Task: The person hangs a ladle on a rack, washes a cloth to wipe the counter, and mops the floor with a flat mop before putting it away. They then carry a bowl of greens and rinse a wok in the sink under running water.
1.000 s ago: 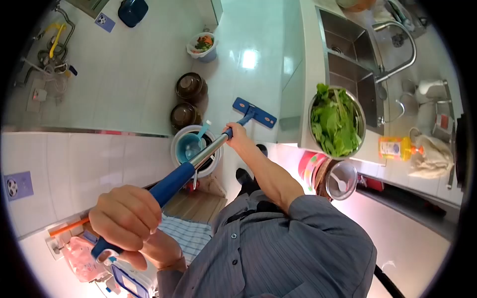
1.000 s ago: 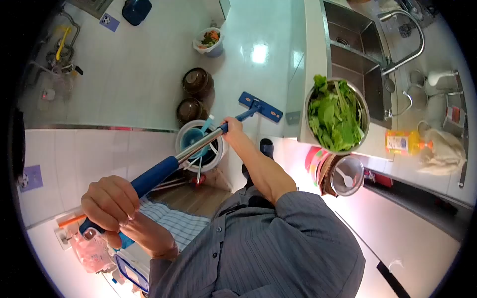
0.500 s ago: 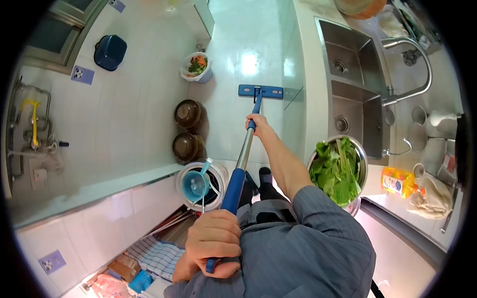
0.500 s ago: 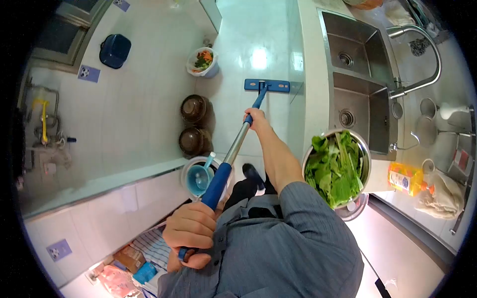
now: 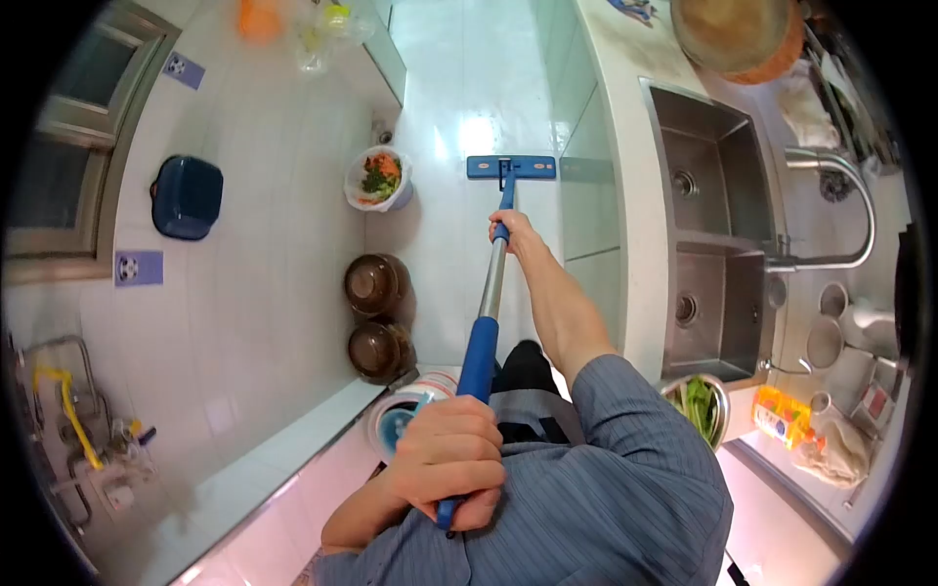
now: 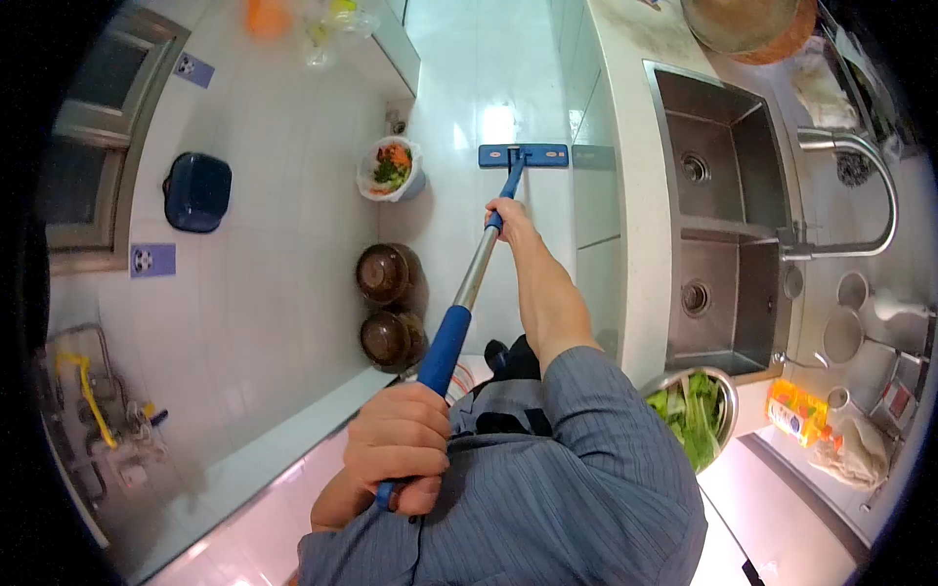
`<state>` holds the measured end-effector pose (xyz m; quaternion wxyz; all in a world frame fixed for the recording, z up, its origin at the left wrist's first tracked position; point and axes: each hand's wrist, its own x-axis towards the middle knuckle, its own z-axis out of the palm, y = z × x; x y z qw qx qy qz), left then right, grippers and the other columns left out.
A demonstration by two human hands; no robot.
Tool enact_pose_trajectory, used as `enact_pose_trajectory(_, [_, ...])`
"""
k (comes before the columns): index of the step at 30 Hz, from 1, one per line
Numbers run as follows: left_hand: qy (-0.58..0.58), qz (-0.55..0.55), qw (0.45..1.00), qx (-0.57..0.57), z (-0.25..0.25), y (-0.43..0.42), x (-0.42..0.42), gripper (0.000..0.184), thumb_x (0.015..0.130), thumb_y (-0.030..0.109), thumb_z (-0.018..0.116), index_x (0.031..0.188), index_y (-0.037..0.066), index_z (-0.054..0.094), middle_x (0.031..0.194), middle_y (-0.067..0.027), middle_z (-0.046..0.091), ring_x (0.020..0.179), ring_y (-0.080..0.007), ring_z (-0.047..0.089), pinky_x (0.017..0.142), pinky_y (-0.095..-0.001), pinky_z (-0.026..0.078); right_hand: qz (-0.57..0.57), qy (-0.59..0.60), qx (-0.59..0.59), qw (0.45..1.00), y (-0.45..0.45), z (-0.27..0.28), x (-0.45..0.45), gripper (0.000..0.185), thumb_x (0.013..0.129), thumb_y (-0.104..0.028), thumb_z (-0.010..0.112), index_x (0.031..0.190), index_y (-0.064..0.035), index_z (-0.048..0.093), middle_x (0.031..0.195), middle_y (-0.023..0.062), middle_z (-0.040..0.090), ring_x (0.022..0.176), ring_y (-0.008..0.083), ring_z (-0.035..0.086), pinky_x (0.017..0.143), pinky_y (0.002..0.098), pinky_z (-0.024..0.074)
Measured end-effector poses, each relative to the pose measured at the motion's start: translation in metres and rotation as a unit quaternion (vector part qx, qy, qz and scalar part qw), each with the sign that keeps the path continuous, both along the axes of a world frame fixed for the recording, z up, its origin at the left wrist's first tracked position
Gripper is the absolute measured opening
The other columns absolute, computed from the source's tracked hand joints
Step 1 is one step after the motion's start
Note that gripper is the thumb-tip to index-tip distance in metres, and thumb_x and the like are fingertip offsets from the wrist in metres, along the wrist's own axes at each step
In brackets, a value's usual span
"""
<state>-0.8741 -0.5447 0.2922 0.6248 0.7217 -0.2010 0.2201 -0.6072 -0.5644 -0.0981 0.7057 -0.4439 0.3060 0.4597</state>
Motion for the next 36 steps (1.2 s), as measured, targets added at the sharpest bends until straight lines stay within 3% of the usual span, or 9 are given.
enact_pose_trajectory(4, [-0.012, -0.036, 0.999, 0.016, -0.017, 0.027, 0.065, 0.013, 0.064, -0.002, 0.062, 0.076, 0.000, 0.058, 0.063, -0.0072, 0.053, 0.055, -0.0234, 0.055, 0.057, -0.0330, 0.046, -0.001, -0.011, -0.012, 1.000, 0.026, 0.002, 0.070, 0.015, 0.082, -0.001, 0.057, 0.080, -0.0036, 0.042, 0.056, 0.0053, 0.048, 0.042, 0.0153, 0.049, 0.040, 0.0294, 0.0449])
enact_pose_trajectory(14, [0.008, -0.016, 0.999, 0.027, -0.036, 0.119, 0.306, 0.006, 0.067, 0.001, 0.057, 0.072, 0.001, 0.060, 0.063, -0.0070, 0.057, 0.056, -0.0230, 0.058, 0.060, -0.0352, 0.050, 0.011, -0.031, -0.033, 0.999, 0.118, -0.017, 0.329, 0.015, 0.081, 0.000, 0.057, 0.083, -0.0023, 0.043, 0.057, 0.0054, 0.049, 0.043, 0.0149, 0.050, 0.039, 0.0290, 0.0449])
enact_pose_trajectory(20, [-0.001, 0.000, 1.000, 0.010, -0.031, 0.178, 0.446, 0.010, 0.063, -0.001, 0.061, 0.072, -0.001, 0.060, 0.064, -0.0081, 0.054, 0.056, -0.0243, 0.056, 0.060, -0.0352, 0.050, 0.010, -0.037, -0.062, 0.997, 0.179, -0.018, 0.468, 0.013, 0.082, 0.000, 0.057, 0.086, -0.0002, 0.044, 0.058, 0.0057, 0.050, 0.043, 0.0154, 0.051, 0.039, 0.0292, 0.0455])
enact_pose_trajectory(29, [-0.002, -0.003, 1.000, -0.006, -0.067, 0.277, 0.654, 0.012, 0.062, -0.002, 0.062, 0.074, -0.001, 0.061, 0.064, -0.0083, 0.055, 0.057, -0.0244, 0.056, 0.061, -0.0353, 0.050, 0.028, -0.050, -0.074, 0.996, 0.278, -0.041, 0.688, 0.013, 0.082, -0.001, 0.057, 0.086, -0.0009, 0.045, 0.057, 0.0059, 0.050, 0.043, 0.0161, 0.051, 0.038, 0.0294, 0.0454])
enact_pose_trajectory(36, [-0.031, -0.024, 0.999, 0.007, -0.054, 0.362, 0.843, 0.013, 0.062, -0.002, 0.062, 0.075, -0.002, 0.061, 0.064, -0.0083, 0.054, 0.056, -0.0239, 0.055, 0.060, -0.0337, 0.049, 0.036, -0.048, -0.075, 0.995, 0.360, -0.026, 0.873, 0.012, 0.082, -0.001, 0.057, 0.083, -0.0011, 0.045, 0.057, 0.0068, 0.050, 0.043, 0.0163, 0.051, 0.039, 0.0290, 0.0450])
